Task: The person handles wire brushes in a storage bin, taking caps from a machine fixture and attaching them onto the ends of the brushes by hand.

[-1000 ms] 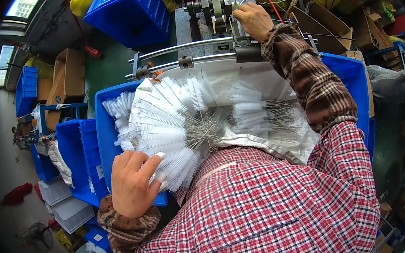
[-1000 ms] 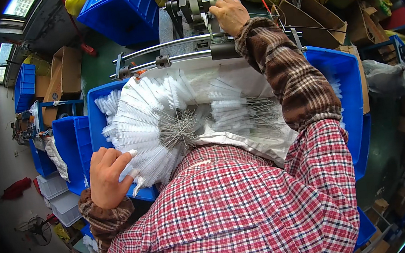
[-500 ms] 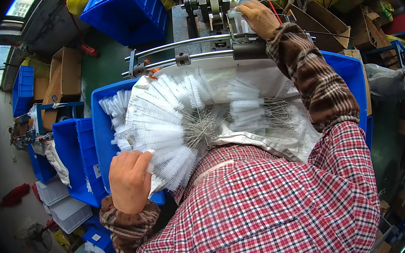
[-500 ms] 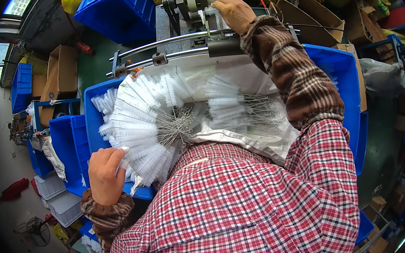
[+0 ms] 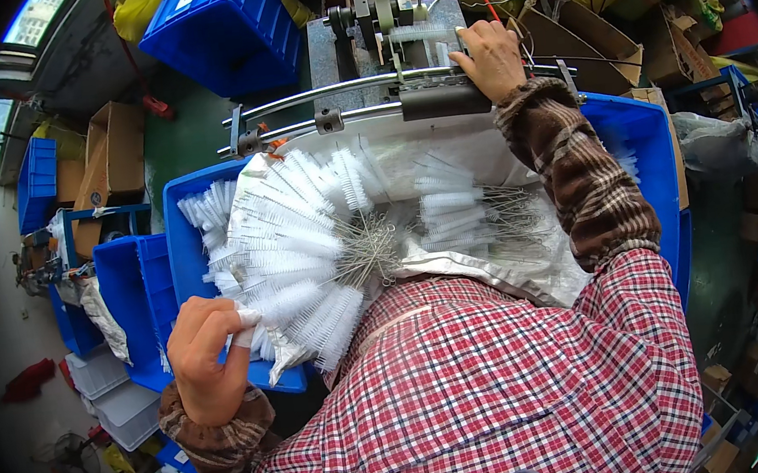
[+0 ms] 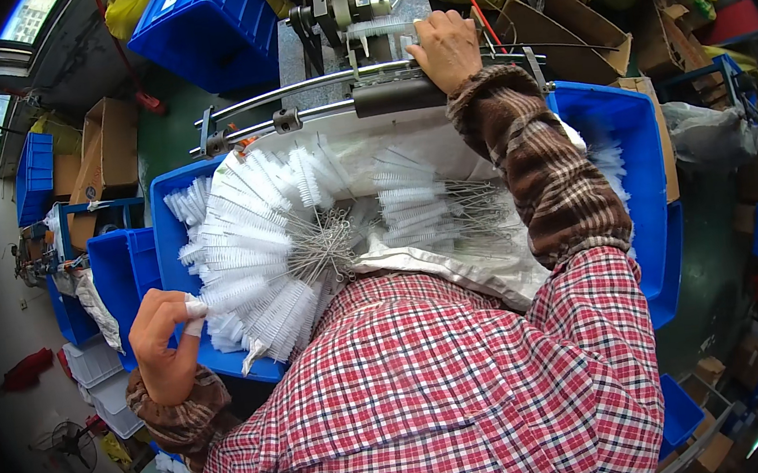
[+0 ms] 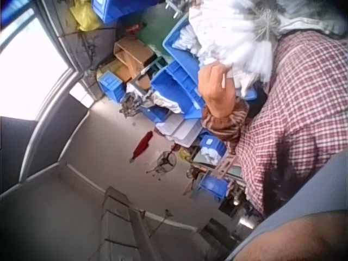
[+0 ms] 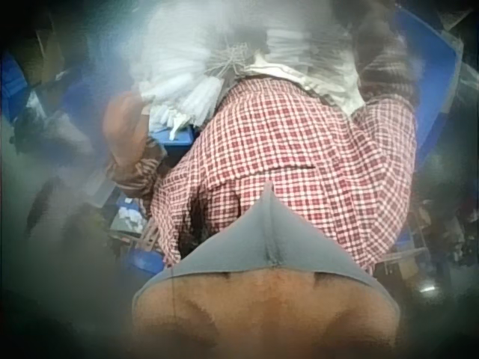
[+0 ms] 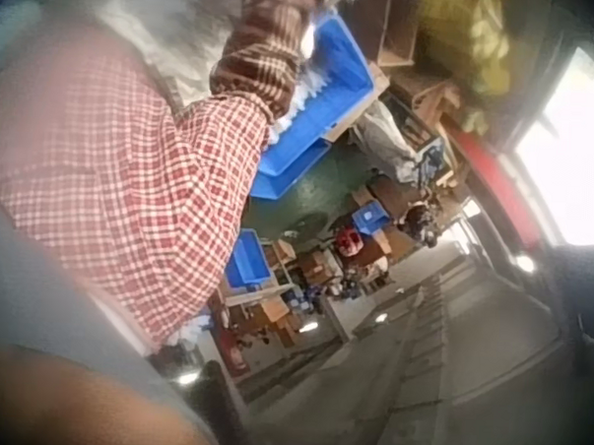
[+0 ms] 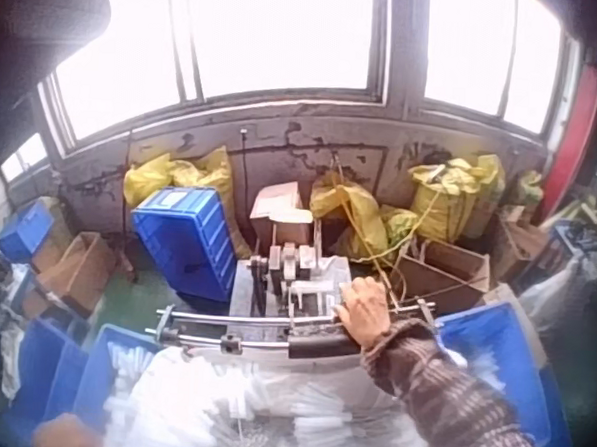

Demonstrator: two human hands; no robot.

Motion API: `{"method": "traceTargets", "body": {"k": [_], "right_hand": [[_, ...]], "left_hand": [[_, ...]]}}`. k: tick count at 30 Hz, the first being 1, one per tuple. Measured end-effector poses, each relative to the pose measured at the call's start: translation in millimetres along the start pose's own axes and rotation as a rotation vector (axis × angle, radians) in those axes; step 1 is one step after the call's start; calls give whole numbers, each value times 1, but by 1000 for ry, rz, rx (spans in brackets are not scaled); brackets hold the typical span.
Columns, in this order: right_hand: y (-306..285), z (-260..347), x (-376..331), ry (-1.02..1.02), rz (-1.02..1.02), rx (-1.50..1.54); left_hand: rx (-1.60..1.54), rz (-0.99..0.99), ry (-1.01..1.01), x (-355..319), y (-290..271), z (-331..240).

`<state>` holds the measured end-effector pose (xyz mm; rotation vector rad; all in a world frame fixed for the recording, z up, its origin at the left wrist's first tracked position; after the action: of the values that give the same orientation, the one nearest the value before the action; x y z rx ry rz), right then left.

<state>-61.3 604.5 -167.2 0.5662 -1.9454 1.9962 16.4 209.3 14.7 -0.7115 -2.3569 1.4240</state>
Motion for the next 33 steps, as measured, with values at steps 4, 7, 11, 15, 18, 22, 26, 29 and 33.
{"method": "traceTargets", "body": {"k": [4,7,11,15,18,22,26,29,33], "right_hand": [[8,34,21,-43,-10,3],[10,52,32,-51,25,-12],[11,53,31,-64,20,9],[0,34,22,-92,-8,-1],[-6,-2,1,-51,20,3],[2,-50,-2,-26,-64,66],[-10,-49,3,-8,140,148],[-41,-51,-27,-10,459,460],[-94,32,-19,-7,335,1065]], "left_hand": [[-17,-28,-9,-2,-16,0],[-65,-21,-2,2,-21,0],[-182,-21,-8,3,-35,5],[-366,-39,-34,-11,-65,17],[-499,44,0,15,-49,29],[-542,213,10,67,-13,-6],[-436,393,67,110,22,-38],[-471,522,-19,140,51,-41],[-578,543,-18,173,83,-51]]}}
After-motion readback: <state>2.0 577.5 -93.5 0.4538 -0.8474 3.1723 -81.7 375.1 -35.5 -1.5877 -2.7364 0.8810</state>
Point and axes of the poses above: each hand's wrist, its own x-axis towards the middle knuckle, its own y-axis out of the palm, z = x × y, the point moved 7 cm from there along x, towards the middle knuckle, and after that the axes turned 10 degrees about -y, right-handed, at the moved point
